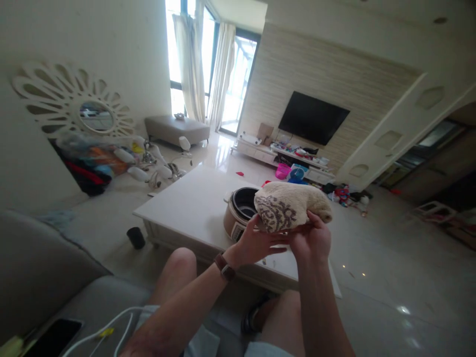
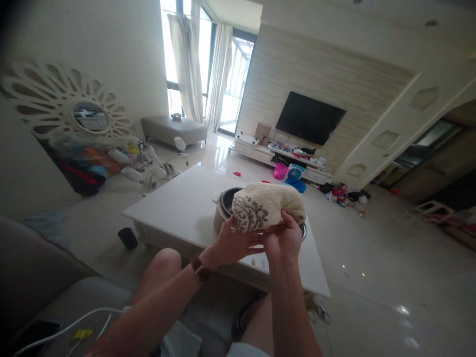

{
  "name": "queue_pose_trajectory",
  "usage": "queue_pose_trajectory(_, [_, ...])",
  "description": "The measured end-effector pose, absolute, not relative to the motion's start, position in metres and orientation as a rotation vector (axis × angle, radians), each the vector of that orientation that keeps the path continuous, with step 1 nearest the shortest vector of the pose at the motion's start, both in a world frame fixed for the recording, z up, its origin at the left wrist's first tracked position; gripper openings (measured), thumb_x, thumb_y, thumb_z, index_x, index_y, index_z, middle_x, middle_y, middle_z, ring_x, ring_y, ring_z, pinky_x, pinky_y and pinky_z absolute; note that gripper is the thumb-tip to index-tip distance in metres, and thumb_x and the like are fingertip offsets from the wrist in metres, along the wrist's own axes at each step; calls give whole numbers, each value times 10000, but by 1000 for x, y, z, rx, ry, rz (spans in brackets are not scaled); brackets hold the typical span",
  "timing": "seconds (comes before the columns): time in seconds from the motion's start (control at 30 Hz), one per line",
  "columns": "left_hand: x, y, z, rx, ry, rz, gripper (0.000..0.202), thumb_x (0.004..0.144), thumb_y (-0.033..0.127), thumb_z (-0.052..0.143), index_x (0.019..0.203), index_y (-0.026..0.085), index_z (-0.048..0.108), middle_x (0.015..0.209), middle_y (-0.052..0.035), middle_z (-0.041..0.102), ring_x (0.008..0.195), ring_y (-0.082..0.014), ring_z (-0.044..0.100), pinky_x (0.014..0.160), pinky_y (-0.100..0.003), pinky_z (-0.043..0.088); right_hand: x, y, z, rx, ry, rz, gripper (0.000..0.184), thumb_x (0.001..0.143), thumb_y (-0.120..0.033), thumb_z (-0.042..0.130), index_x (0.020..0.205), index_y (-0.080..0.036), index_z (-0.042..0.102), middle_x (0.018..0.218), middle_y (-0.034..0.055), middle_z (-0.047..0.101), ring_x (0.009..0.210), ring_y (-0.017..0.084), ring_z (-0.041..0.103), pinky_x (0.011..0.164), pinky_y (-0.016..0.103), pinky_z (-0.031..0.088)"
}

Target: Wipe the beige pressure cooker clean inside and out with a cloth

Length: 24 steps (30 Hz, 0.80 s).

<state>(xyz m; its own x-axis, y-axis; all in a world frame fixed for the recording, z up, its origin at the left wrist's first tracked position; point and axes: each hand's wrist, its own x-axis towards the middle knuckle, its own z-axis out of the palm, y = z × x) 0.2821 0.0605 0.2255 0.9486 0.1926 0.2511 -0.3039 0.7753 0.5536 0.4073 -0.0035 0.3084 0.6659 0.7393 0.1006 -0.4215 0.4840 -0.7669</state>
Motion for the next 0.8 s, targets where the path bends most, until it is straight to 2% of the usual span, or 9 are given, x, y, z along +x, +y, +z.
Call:
queue_pose_trajectory(0.07, [277, 42, 244, 457, -246, 359, 875, 848, 799, 398, 1393, 145, 604, 1385, -177, 649, 1388, -339, 486, 1155, -496, 319, 403, -14, 314, -769, -405, 758, 275, 763, -194, 621, 1031, -189, 681, 901, 30, 774, 906, 201, 756, 904, 388, 636])
queue_pose_trajectory(0.13, [274, 28, 261, 333, -238, 489, 792, 865, 736, 476, 1418, 178, 584, 1382, -152, 655, 1357, -330, 529, 1153, -498, 349, 398, -25, 320, -753, -269, 769, 284, 761, -117, 569, 1022, -176, 665, 876, 25, 767, 855, 166, 754, 827, 306, 648])
queue_pose_trajectory(0.27, [276, 13, 286, 198, -124, 637, 559, 869, 518, 631, 1273, 133, 670, 1202, -129, 741, 1136, -275, 680, 1078, -426, 472, 391, -49, 330, -715, -46, 798, 351, 769, -4, 474, 1027, -169, 645, 858, 22, 762, 777, 122, 742, 676, 198, 636])
queue_pose_trajectory(0.4, [274, 5, 294, 176, -44, 633, 380, 868, 354, 650, 1173, 134, 707, 1050, -105, 778, 957, -238, 737, 991, -405, 549, 388, -76, 327, -686, -26, 805, 366, 782, 16, 451, 1025, -171, 650, 836, 25, 756, 747, 128, 741, 645, 199, 641])
queue_pose_trajectory(0.6, [267, -11, 295, 159, 108, 652, 313, 924, 284, 549, 1123, 95, 701, 972, -126, 776, 884, -225, 751, 890, -380, 597, 391, -91, 308, -700, -47, 805, 374, 755, 15, 461, 1016, -172, 651, 857, 14, 758, 740, 121, 738, 618, 189, 630])
queue_pose_trajectory(0.7, [268, -11, 298, 177, 156, 659, 290, 937, 243, 537, 1126, 91, 696, 972, -122, 780, 904, -225, 754, 910, -389, 599, 394, -91, 297, -708, -47, 847, 341, 751, -12, 481, 997, -174, 653, 845, 11, 753, 714, 117, 724, 607, 187, 624])
queue_pose_trajectory(0.8, [270, -5, 294, 212, 127, 660, 325, 952, 319, 563, 1162, 107, 692, 1007, -120, 784, 967, -240, 752, 951, -416, 590, 395, -90, 290, -713, -52, 882, 325, 729, -15, 501, 968, -175, 652, 811, 8, 746, 678, 111, 707, 588, 174, 609])
